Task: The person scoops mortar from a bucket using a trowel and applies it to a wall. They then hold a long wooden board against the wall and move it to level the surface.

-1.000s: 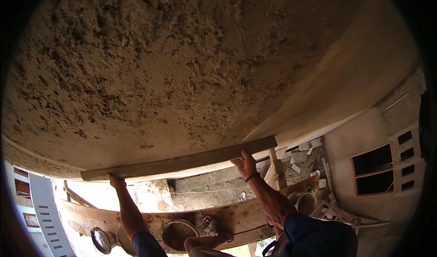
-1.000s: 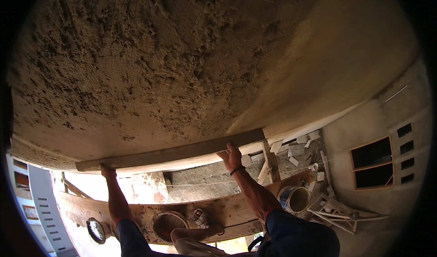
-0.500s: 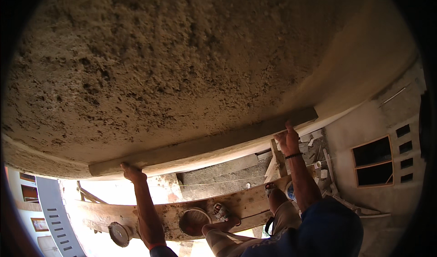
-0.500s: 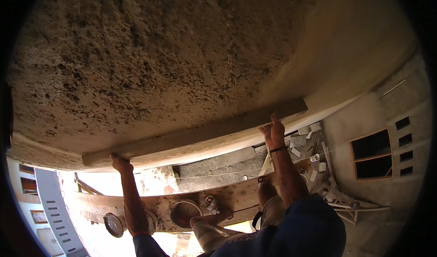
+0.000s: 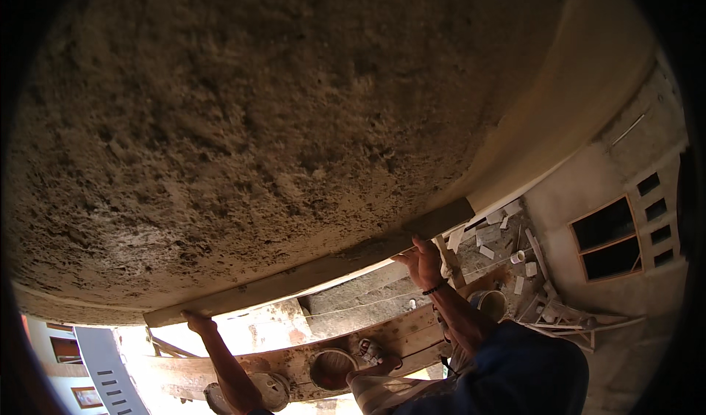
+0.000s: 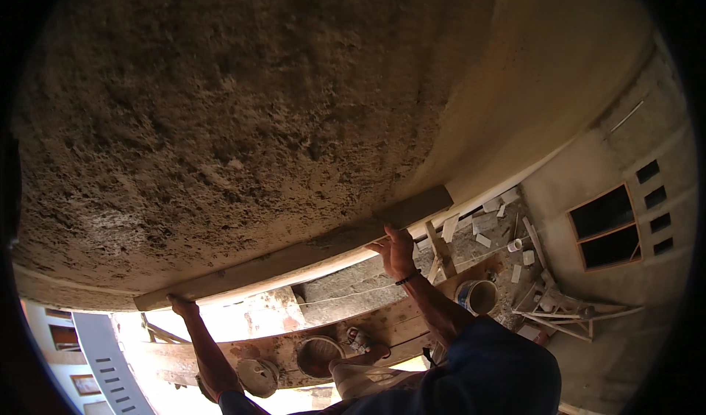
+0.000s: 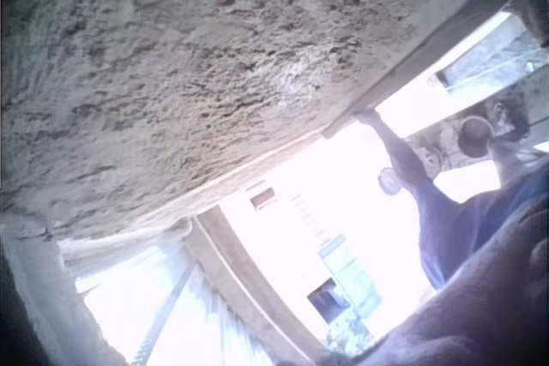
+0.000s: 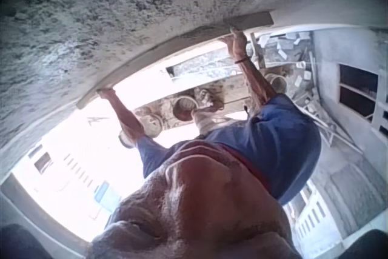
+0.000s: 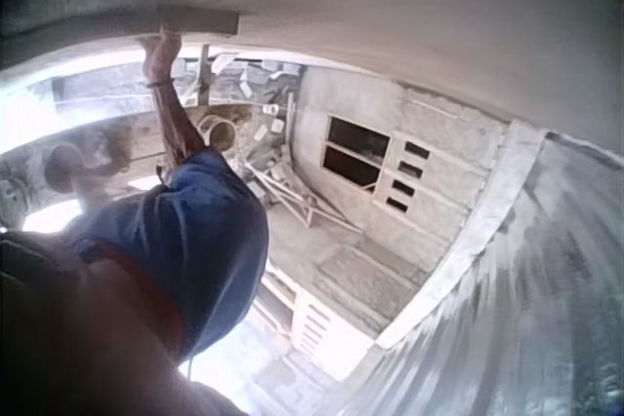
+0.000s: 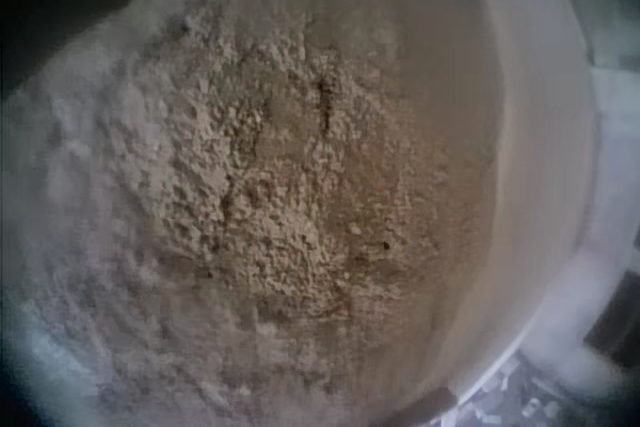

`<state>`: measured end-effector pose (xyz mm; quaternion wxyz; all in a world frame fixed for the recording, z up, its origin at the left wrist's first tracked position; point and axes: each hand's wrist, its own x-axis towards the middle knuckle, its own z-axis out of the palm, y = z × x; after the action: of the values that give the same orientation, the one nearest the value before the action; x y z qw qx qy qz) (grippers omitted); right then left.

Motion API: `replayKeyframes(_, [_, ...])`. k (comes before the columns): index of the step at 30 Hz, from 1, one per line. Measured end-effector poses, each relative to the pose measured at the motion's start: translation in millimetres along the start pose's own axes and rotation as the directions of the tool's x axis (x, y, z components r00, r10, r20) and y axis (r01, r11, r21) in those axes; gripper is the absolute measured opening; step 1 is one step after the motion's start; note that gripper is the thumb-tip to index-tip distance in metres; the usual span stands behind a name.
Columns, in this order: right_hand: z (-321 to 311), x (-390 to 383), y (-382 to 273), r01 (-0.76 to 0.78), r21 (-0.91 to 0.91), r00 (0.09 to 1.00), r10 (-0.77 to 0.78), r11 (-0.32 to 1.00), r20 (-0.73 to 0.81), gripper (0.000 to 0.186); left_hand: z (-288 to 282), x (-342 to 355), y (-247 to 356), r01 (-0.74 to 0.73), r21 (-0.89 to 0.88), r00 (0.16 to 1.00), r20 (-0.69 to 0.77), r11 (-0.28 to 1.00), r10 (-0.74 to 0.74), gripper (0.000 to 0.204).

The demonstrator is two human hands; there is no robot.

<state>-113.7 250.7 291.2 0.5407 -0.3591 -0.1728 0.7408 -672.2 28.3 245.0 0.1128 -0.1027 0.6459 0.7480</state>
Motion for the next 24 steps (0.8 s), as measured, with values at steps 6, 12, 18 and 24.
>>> replayKeyframes(6, [31.4, -21.9, -114.7, 0.106, -0.044, 0.993, -0.103, 0.993, 0.050, 0.012, 50.4, -103.8, 68.0, -0.022, 0.003, 0.999, 0.034, 1.000, 0.022, 0.056])
replayKeyframes(12, [73.1, -40.8, -221.1, 0.156, -0.138, 0.985, -0.145, 0.978, 0.092, 0.034, 71.4, -172.4, 126.2, 0.033, -0.054, 0.982, 0.189, 0.998, -0.022, 0.051])
replayKeyframes(18, [65.9, -55.1, -289.5, 0.169, -0.124, 0.979, -0.152, 0.978, 0.133, 0.038, 80.4, -230.6, 165.9, 0.138, -0.309, 0.935, 0.355, 0.941, -0.020, 0.049])
replayKeyframes(24, [59.0, -106.9, -309.2, 0.119, -0.197, 0.982, -0.086, 0.973, 0.167, 0.035, 18.1, -271.3, 150.3, 0.270, -0.419, 0.941, 0.305, 0.867, -0.146, 0.045])
